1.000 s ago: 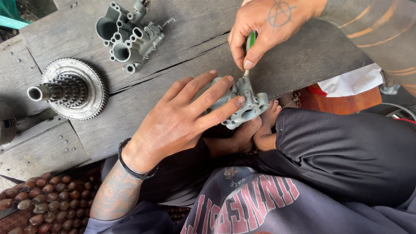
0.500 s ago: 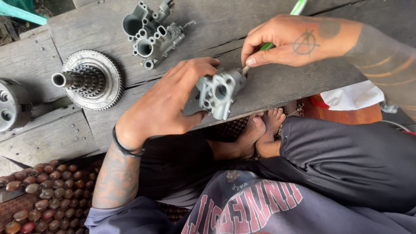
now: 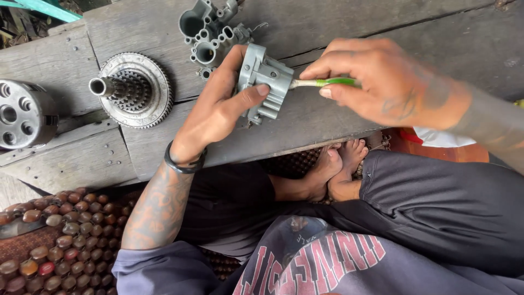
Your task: Cleaning a motorcycle carburetor body using a toothbrush to remove dirt and grime.
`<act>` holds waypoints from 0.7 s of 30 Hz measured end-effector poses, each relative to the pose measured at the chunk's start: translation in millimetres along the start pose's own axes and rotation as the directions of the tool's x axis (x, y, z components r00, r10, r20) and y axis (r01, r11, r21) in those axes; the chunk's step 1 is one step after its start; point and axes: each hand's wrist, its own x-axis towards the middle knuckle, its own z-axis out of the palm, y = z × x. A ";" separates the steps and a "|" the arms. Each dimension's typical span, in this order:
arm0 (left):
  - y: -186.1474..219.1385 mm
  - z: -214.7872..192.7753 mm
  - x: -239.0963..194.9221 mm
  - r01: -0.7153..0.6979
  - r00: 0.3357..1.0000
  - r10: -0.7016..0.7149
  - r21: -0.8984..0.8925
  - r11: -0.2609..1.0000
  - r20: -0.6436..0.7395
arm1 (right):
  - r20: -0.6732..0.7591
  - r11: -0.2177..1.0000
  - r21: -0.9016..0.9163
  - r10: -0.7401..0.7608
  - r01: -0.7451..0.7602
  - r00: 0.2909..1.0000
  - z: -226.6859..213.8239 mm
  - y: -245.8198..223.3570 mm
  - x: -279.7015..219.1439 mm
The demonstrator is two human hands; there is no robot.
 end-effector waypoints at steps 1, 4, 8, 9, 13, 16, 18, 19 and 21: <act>-3.7 -0.6 0.2 -0.024 1.000 0.024 -0.020 1.000 -0.010 | -0.099 0.997 -0.018 -0.080 0.079 0.992 7.0 -3.8 -1.2; -8.1 2.4 0.6 -0.073 0.997 0.073 -0.017 0.997 -0.027 | -0.230 0.992 0.044 -0.105 0.118 0.968 27.6 -3.0 -1.2; -11.9 4.4 1.6 -0.159 0.987 0.160 0.030 0.987 -0.022 | -0.207 0.955 0.283 -0.032 0.091 0.978 33.4 4.1 2.0; -11.0 3.9 3.0 -0.159 0.987 0.160 0.031 0.987 -0.021 | -0.208 0.954 0.284 -0.032 0.092 0.978 29.3 8.0 1.5; -17.5 2.6 5.9 -0.156 0.987 0.157 -0.016 0.988 0.017 | 0.009 0.923 0.370 0.107 -0.102 0.994 4.0 17.3 -5.3; -23.2 0.1 7.3 -0.171 0.984 0.173 -0.052 0.984 0.037 | 0.129 0.964 0.060 0.248 -0.258 0.960 -20.9 18.6 -18.9; -23.2 -3.2 6.5 -0.165 0.986 0.166 -0.049 0.985 0.024 | 0.168 0.919 -0.199 0.374 -0.340 0.912 -26.6 23.5 -26.9; -22.2 -4.6 5.7 -0.155 0.987 0.158 -0.058 0.986 0.041 | 0.095 0.947 -0.147 0.300 -0.285 0.949 -24.4 28.4 -30.7; -21.6 -4.5 5.7 -0.145 0.987 0.150 -0.070 0.987 0.064 | 0.015 0.969 -0.097 0.231 -0.229 0.973 -19.6 28.4 -35.7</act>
